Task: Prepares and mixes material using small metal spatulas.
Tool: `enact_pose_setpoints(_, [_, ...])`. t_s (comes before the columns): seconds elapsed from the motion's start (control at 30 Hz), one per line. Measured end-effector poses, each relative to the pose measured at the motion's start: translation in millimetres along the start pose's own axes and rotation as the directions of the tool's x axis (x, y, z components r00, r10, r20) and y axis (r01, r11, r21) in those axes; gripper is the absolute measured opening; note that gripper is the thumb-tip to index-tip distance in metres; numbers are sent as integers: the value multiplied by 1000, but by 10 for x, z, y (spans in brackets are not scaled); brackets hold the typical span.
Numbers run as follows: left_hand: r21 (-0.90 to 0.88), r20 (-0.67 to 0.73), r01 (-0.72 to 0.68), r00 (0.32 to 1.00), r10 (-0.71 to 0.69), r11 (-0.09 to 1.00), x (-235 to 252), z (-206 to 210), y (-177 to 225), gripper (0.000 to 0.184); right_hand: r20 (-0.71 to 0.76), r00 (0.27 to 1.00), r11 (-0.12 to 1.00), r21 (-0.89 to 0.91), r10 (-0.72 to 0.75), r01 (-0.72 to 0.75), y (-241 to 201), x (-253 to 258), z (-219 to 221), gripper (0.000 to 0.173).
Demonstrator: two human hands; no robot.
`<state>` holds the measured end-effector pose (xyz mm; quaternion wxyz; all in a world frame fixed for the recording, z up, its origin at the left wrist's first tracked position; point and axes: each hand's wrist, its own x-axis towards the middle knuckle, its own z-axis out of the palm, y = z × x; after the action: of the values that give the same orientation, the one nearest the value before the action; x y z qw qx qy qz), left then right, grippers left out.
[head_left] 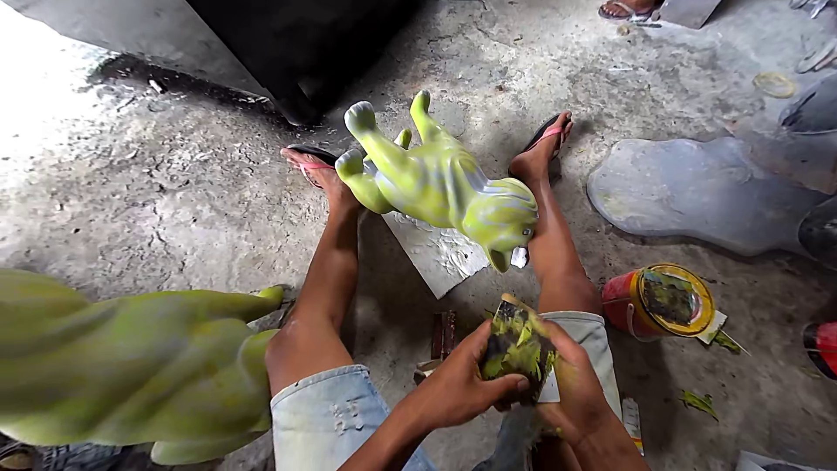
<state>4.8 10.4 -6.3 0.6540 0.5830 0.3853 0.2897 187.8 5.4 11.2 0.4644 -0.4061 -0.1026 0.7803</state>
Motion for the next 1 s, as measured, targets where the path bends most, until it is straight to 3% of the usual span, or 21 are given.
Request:
enact_pose_setpoints(0.1, [162, -218, -80, 969, 115, 984, 41, -194, 40, 51, 223, 967, 987, 125, -124, 97, -63, 10, -6, 48])
enact_pose_setpoints(0.17, [211, -256, -87, 956, 141, 974, 61, -281, 57, 58, 285, 942, 982, 112, -180, 154, -68, 5, 22, 52])
enact_pose_setpoints(0.3, [305, -172, -122, 968, 181, 945, 29, -278, -12, 62, 283, 922, 962, 22, -266, 271, -34, 25, 98, 65])
enact_pose_setpoints(0.43, [312, -118, -163, 971, 208, 936, -1, -221, -86, 64, 251, 925, 958, 31, -285, 287, -24, 40, 138, 75])
enact_pose_setpoints(0.7, [240, -15, -193, 979, 202, 951, -19, -152, -85, 62, 221, 920, 945, 24, -322, 325, -70, 69, 131, 74])
enact_pose_setpoints(0.83, [180, -13, -203, 978, 209, 963, -27, -80, -85, 65, 323, 898, 954, 125, -300, 274, -201, 137, 140, 80])
enact_pose_setpoints(1.0, [83, -33, -240, 969, 243, 967, -7, -163, 90, 62, 379, 891, 933, 340, -251, 118, -295, 209, 146, 73])
